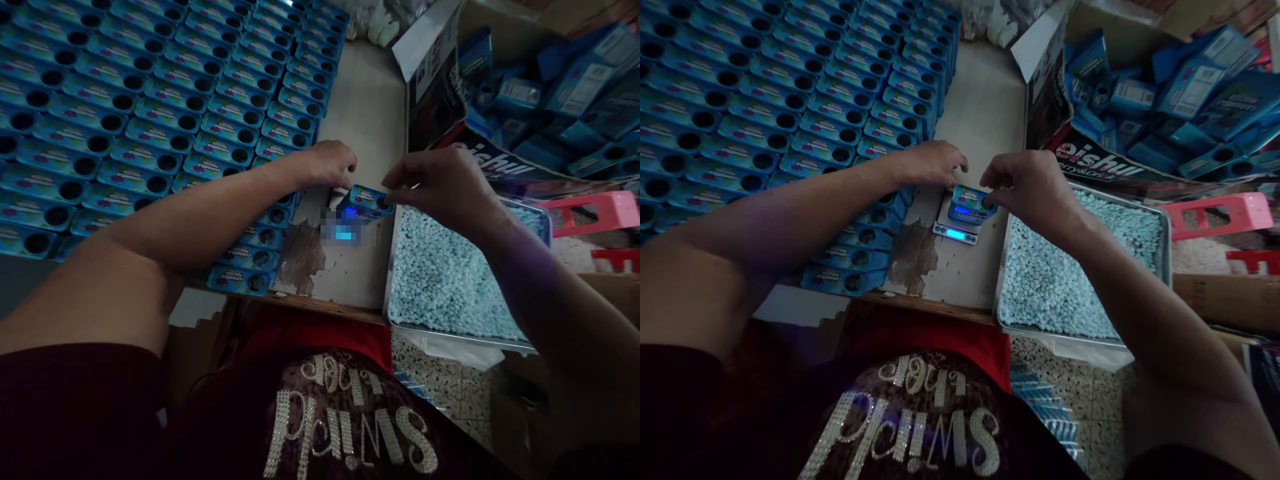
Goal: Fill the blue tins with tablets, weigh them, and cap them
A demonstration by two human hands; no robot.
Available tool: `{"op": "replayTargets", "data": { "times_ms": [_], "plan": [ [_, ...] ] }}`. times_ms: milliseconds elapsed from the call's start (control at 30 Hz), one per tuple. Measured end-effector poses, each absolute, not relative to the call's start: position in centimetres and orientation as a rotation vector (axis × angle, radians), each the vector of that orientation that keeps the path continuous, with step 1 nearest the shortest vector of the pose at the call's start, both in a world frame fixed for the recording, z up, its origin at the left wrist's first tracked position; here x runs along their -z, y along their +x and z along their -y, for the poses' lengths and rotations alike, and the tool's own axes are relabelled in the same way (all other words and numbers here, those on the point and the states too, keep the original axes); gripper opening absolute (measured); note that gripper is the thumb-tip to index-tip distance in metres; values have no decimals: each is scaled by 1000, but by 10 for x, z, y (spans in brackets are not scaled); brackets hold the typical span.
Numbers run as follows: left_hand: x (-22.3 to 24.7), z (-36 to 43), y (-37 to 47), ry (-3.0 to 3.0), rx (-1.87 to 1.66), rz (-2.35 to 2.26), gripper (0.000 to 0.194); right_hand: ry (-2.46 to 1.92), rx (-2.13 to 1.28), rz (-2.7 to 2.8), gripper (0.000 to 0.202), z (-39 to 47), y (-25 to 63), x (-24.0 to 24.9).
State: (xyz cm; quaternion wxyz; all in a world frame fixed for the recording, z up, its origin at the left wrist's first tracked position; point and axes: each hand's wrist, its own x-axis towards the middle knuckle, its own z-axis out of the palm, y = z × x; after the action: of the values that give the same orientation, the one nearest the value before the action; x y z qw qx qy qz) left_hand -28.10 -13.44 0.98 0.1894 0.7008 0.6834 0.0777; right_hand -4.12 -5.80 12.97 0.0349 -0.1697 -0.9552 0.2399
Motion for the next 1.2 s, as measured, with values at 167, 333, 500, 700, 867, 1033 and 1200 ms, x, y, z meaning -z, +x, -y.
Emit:
{"op": "replayTargets", "data": {
  "times_ms": [167, 333, 500, 700, 867, 1033, 1200],
  "plan": [
    [-13, 135, -279, 1934, -205, -1925, 62, -529, -607, 2931, 12, 72, -40, -132],
    [-18, 137, -278, 1875, -193, -1918, 64, -532, -588, 2916, 15, 77, -39, -132],
    [-20, 139, -278, 1912, -193, -1909, 61, -560, -605, 2907, 14, 76, -39, -129],
    [-10, 134, -282, 1952, -220, -1904, 61, -542, -596, 2899, 3, 77, -38, -130],
    [-9, 134, -280, 1951, -232, -1927, 59, -452, -654, 2888, 7, 80, -35, -128],
    [-13, 135, -279, 1921, -245, -1914, 61, -526, -492, 2784, 12, 66, -23, -129],
    [-2, 130, -281, 1920, -373, -1922, 49, -781, -397, 2693, 11, 51, 10, -120]
  ]
}}
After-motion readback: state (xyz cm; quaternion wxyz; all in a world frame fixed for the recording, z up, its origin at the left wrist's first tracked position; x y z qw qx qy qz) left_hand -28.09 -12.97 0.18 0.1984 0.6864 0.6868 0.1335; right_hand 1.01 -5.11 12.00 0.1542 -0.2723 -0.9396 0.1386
